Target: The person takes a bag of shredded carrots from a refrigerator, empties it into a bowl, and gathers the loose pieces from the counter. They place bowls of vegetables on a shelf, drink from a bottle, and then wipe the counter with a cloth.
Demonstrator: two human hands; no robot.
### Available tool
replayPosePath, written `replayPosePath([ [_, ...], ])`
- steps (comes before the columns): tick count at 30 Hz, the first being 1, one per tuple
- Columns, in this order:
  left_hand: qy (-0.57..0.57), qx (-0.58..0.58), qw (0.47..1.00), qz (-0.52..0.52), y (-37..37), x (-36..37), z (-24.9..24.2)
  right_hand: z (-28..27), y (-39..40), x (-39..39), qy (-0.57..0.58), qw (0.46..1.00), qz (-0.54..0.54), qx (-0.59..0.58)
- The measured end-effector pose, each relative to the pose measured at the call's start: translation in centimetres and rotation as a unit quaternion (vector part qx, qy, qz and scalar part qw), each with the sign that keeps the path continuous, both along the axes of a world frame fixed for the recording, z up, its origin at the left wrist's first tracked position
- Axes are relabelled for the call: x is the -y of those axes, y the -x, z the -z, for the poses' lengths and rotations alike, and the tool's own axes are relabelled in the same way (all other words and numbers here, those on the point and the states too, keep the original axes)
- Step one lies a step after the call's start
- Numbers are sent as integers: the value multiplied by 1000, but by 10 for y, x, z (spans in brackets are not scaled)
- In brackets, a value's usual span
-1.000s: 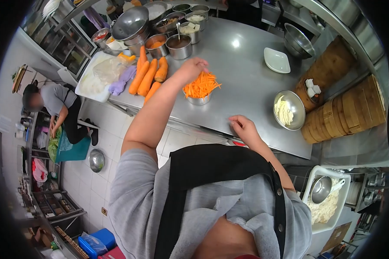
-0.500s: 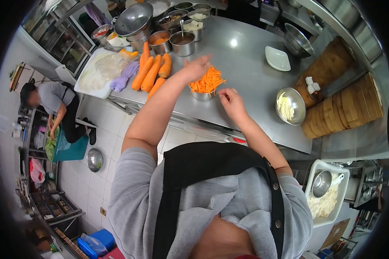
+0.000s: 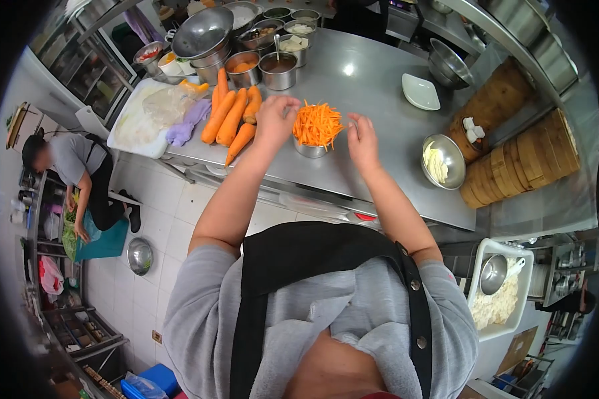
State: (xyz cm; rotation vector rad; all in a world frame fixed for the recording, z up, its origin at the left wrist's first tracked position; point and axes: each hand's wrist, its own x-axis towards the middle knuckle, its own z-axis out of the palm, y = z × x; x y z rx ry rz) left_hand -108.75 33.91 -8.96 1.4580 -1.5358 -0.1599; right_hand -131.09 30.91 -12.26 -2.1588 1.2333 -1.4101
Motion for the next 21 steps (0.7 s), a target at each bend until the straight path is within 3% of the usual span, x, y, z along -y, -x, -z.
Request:
replayPosePath([
  [2,2,48,999,0,5,-9,3,-8,-5,3,36,998,25,-52],
  [5,16,111,994,4,9,-17,2,-29,-10,-1,-12,991,44,-128],
  [10,-6,160,984,80,-4,-2,-5,-35,-21,17,-7,994,-48,-96],
  [13,-104,207,971,60,3,2,-2,-2,-28,29,-26,997,-46,-48],
  [16,-180,110,977,33,12,-3,4,11,-32,24,-137,989,-35,39],
  [17,-160,78,983,37,13,-4,12,13,-32,19,-185,979,-31,74],
  [21,-119,-10,991,62,20,-6,32,14,-40,8,-180,976,-95,82],
])
